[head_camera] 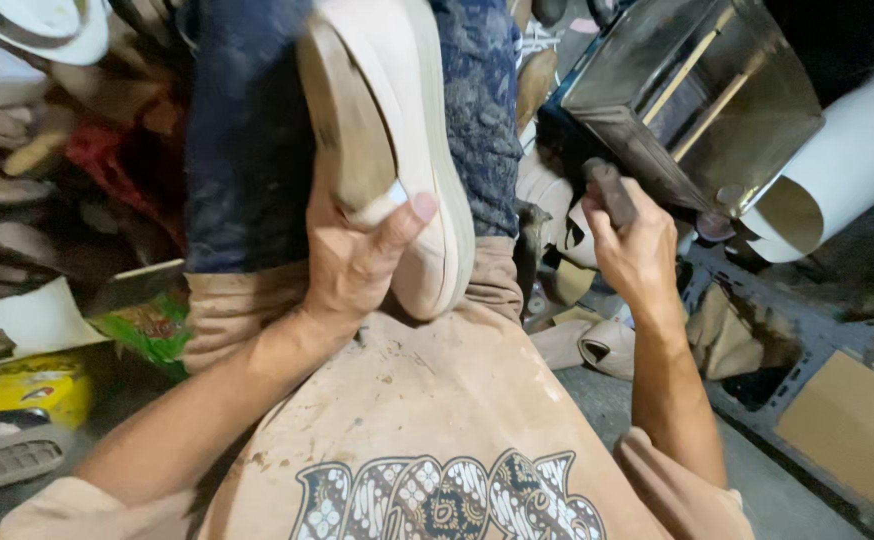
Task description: The person holds a beige slip-on shoe on their lap and uses a curved metal tool to scrape and clean the sole and sides. They rotate the shoe to access different areas, focusing on the edges where the sole meets the upper.
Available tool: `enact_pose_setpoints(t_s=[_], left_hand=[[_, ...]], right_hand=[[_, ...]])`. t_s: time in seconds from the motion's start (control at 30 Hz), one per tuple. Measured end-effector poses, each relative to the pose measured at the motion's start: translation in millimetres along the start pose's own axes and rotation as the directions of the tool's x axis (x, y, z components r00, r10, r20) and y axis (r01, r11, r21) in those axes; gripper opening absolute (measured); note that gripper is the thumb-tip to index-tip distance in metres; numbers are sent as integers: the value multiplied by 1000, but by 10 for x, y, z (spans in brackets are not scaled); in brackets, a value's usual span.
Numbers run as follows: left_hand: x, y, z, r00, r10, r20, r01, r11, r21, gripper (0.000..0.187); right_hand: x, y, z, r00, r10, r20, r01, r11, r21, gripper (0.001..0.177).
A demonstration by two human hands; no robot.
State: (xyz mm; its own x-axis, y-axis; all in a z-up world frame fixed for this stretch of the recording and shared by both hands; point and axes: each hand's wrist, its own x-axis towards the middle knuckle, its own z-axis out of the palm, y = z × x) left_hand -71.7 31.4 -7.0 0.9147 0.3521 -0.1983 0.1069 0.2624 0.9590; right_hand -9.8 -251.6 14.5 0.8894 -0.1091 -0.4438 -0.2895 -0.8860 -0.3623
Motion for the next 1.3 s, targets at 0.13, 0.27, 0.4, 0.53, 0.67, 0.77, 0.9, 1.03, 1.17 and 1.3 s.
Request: enact_pose_setpoints(t_s=[0.13,0.27,0.4,0.53,0.67,0.77,0.9,1.03,1.17,1.3], left_hand=[[-137,-345,-151,990,-80,113,76,996,39,78],[-120,-183,-204,973,-78,216,74,997,24,78],[-259,-391,-268,983,-58,174,43,996,84,79],[-296,-429,-308,972,-141,187,131,989,68,84],[-157,-339,-328,971,-141,194,110,980,164,83],[-229,-320,-347,926,-303,226,298,953,58,89],[-332,-381,-305,969,-121,217,111,992,57,74],[-202,-331,-299,960,-170,224,154,984,87,75],[-172,-263,-293,952,-158,262,159,987,18,79],[-127,-234,-315,930,-101,355,80,994,76,109]], right_hand=[[-237,-348,-172,924,-360,-126,376,917,131,14],[-245,-1029,-447,629,-290,-721,634,728,261,43],[-157,-1465,-203,461,-175,-870,823,451,345,23],[178,-1360,-45,647,-716,-263,694,411,591,38],[285,-1280,-190,643,-515,-566,742,601,297,55],[178,-1621,-365,810,-529,254,358,789,499,3],[353,-1734,-521,729,-663,-171,651,592,475,38],[510,-1885,-602,767,-593,245,482,784,391,9],[385,-2024,-546,837,-544,-56,494,709,503,24],[329,-1806,-489,783,-522,339,418,845,334,18]])
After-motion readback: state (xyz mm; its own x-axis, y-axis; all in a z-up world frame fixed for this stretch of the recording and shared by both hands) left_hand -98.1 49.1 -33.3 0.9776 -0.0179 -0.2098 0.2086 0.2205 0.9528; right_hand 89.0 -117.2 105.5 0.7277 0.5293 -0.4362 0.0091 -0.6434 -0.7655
